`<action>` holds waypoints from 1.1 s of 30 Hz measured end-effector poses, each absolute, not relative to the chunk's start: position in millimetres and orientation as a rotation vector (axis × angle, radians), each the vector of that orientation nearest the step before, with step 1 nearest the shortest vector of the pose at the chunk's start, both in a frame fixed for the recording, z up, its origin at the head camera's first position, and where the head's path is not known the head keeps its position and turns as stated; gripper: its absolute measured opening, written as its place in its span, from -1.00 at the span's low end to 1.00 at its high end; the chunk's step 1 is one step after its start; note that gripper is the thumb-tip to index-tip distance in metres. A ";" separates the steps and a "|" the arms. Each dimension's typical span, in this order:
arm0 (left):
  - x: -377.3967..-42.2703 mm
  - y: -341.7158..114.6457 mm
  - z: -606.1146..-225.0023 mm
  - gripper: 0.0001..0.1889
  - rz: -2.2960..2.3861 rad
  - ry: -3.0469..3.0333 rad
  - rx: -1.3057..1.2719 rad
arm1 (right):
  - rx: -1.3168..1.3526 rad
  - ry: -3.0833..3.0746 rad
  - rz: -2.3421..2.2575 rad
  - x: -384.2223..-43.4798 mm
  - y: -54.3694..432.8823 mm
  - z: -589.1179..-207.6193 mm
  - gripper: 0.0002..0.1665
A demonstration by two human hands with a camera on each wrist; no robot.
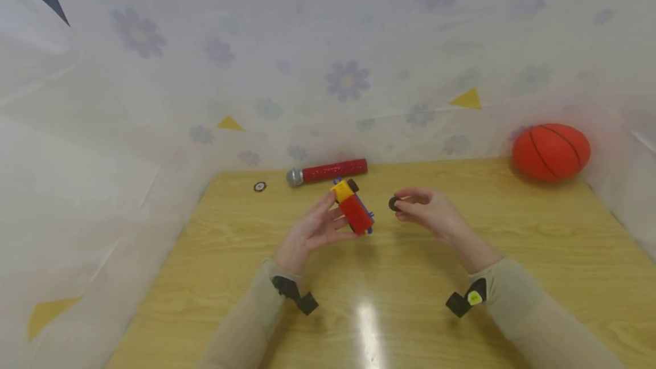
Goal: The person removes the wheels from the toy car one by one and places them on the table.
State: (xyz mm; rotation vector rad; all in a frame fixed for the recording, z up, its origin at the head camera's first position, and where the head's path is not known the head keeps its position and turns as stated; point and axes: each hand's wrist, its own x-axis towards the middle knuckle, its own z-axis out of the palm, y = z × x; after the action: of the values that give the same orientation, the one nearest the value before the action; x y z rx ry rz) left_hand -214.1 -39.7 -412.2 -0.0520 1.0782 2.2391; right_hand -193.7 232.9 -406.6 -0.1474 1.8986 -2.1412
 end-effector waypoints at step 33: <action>-211.3 -47.3 -405.9 -0.56 2.258 0.948 -0.077 | 0.071 1.933 -2.038 -221.1 266.3 -453.7 -0.31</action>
State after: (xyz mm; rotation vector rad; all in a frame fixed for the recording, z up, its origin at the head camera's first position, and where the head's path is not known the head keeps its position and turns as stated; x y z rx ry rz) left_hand -211.3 -47.3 -405.9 -0.0771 0.9485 2.2582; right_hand -221.1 266.3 -453.7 0.0710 1.9334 -2.0385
